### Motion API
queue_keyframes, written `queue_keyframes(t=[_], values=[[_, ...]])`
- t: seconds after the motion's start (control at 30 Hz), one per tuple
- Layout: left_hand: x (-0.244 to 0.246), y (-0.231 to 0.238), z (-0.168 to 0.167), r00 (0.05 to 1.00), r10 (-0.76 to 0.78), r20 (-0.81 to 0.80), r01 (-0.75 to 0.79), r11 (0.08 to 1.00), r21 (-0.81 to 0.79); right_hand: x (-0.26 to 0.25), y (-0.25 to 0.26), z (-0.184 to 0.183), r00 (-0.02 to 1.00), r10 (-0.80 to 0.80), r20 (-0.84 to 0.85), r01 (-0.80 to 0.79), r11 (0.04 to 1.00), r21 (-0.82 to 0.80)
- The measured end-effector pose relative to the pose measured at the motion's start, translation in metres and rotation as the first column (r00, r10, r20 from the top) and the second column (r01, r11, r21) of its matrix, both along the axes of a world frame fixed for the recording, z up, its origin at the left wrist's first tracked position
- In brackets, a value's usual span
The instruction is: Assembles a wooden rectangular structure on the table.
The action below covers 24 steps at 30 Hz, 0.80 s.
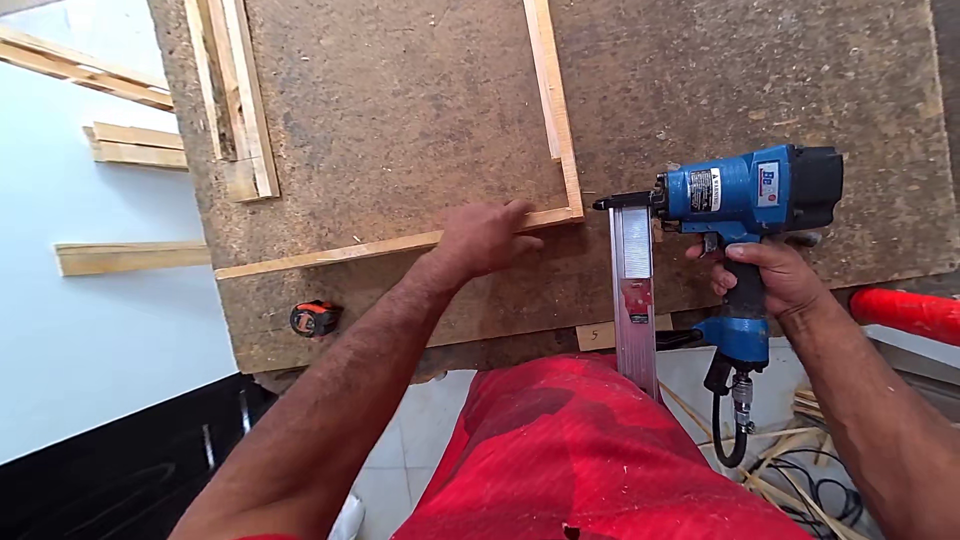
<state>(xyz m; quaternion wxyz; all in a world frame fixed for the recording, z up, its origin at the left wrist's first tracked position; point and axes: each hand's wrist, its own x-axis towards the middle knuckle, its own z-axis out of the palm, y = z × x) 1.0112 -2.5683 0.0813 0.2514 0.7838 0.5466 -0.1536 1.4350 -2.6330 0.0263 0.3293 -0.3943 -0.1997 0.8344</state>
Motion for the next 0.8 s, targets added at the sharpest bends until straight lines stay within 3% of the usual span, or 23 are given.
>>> queue_keyframes(t=[0.1,0.2,0.43,0.6,0.7,0.8], values=[[0.036,-0.007,-0.011,0.991,-0.036,0.127,0.009,0.978,0.206,0.005,-0.008,-0.005,1.0,-0.02,0.013,0.021,0.999,-0.031],[0.046,-0.007,-0.024,0.984,-0.12,0.131,0.066,0.932,0.358,0.008,-0.012,-0.007,1.0,-0.023,-0.001,0.023,0.999,-0.031],[0.043,-0.006,-0.034,0.973,-0.173,0.155,0.089,0.894,0.438,0.008,-0.012,-0.017,1.0,-0.025,0.004,0.026,0.999,-0.041],[0.037,0.002,-0.03,0.965,-0.191,0.182,0.121,0.934,0.337,0.0,-0.003,-0.022,0.999,-0.033,0.027,0.034,0.997,-0.062],[0.039,0.015,-0.009,0.987,-0.138,0.079,0.133,0.989,0.063,-0.005,0.0,-0.026,0.998,-0.016,0.061,0.02,0.998,-0.064],[0.036,0.023,-0.002,0.991,-0.021,-0.134,-0.001,0.987,-0.163,-0.006,0.002,-0.03,0.997,0.003,0.076,0.004,0.996,-0.091]])
